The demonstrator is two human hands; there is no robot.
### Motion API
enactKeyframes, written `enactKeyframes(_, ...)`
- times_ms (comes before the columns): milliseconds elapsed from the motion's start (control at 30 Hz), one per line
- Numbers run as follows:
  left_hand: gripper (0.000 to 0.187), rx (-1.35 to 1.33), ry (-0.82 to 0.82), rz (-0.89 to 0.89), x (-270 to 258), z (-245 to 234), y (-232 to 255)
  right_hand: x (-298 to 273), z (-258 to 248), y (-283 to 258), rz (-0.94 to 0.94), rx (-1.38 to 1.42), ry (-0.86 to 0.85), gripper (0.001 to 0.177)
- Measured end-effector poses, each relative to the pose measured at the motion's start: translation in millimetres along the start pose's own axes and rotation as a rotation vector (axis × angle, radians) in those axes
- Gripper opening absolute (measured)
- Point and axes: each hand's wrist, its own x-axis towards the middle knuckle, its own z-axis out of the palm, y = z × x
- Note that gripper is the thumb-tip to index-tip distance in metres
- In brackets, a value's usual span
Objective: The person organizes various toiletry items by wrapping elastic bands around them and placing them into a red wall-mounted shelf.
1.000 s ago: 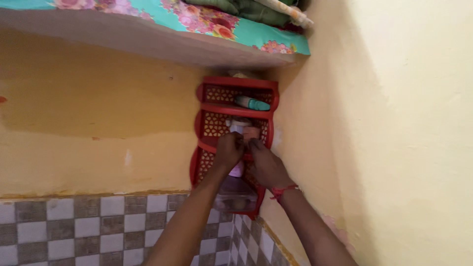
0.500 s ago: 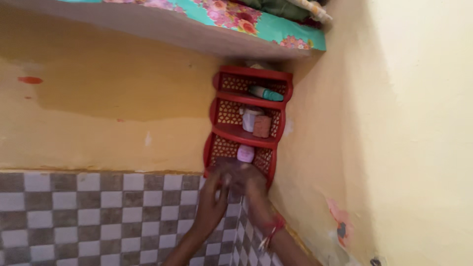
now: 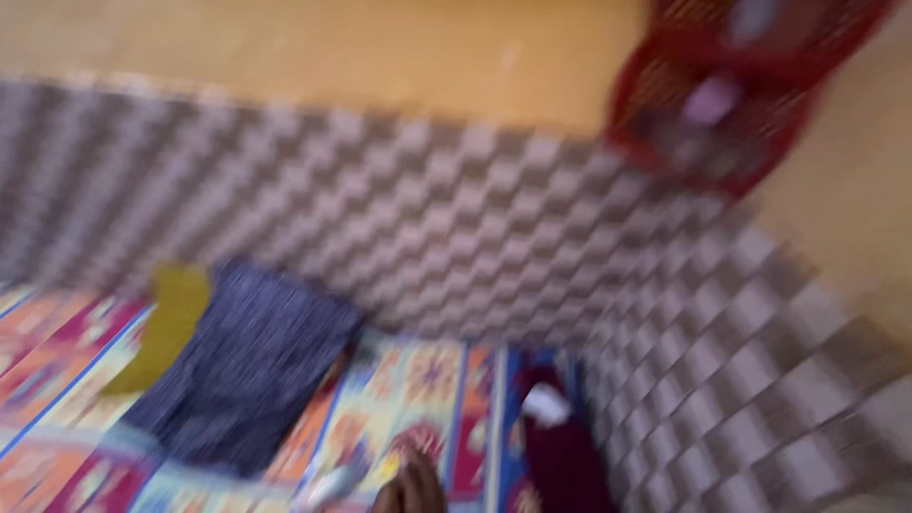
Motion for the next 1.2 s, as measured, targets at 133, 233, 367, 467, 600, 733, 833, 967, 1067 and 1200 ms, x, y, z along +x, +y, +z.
enactKeyframes(133, 0.041, -0.232, 0.319, -0.106, -109, -85, -19, -108, 2, 40, 0.012, -0.595, -0.345, 0.060)
enactKeyframes(233, 0.030, -0.104, 0.527, -0.170, -140, -110, -17, -130, 3, 62, -0.088, -0.511, -0.308, 0.046)
enactKeyframes(367, 0.021, 0.847, 0.587, 0.185, -179, -153, -13, -140, -7, 88, 0.533, -0.715, -0.340, 0.034)
enactKeyframes(467, 0.015, 1.668, 0.577, 0.197, -207, -189, 1, -163, -15, 100, 0.437, -0.959, -0.459, 0.024)
enactKeyframes(600, 0.018, 1.756, 0.537, -0.136, -209, -222, 29, -197, -4, 111, 0.489, -0.896, -0.525, 0.034)
enactKeyframes(733, 0.019, 1.789, 0.514, -0.109, -164, -235, 64, -206, 14, 116, 0.440, -0.811, -0.511, 0.036)
enactKeyframes(833, 0.026, 1.848, 0.498, -0.057, -121, -226, 87, -177, 37, 107, 0.543, -0.667, -0.416, 0.029)
enactKeyframes(967, 0.038, 1.943, 0.554, -0.066, -74, -218, 87, -124, 58, 73, 0.219, -0.616, -0.370, 0.018)
enactKeyframes(1067, 0.064, 1.865, 0.570, -0.219, -54, -215, 78, -96, 69, 44, 0.478, -0.467, -0.362, 0.025)
enactKeyframes(1200, 0.055, 2.052, 0.595, -0.199, -55, -212, 64, -77, 66, 37, 0.433, -0.454, -0.283, 0.020)
